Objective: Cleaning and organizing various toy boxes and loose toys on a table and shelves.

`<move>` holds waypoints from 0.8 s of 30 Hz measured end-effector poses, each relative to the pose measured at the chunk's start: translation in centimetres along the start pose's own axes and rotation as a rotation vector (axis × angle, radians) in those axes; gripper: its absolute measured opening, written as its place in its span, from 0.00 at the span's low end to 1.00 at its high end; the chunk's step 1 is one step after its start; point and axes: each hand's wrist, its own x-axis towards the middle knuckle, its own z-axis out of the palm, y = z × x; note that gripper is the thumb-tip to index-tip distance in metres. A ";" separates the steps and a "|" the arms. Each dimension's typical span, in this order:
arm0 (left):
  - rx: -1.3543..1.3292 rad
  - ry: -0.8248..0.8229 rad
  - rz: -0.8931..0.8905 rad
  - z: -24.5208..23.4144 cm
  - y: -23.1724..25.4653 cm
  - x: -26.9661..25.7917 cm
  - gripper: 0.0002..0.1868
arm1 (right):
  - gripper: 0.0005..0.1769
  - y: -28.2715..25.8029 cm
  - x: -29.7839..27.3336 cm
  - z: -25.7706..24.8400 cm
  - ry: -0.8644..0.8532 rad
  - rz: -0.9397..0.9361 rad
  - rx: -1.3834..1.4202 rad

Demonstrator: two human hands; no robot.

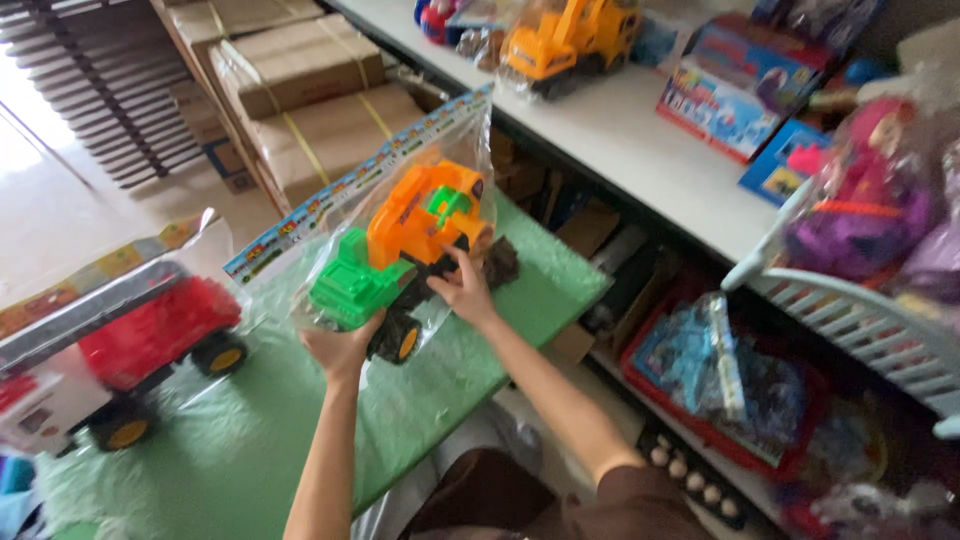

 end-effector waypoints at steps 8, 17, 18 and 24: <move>-0.283 0.033 0.031 6.4 7.6 3.4 0.55 | 0.41 -9.5 -0.7 -7.5 -0.019 -0.167 0.062; -0.336 0.014 0.107 26.6 13.3 5.5 0.57 | 0.46 -9.2 9.0 -21.1 0.324 -0.527 -0.479; -0.394 0.011 0.071 29.2 13.9 5.4 0.58 | 0.45 -8.6 10.4 -23.0 0.334 -0.540 -0.485; -0.213 -0.078 0.050 39.3 13.7 3.3 0.58 | 0.44 -0.9 15.8 -31.7 0.316 -0.459 -0.584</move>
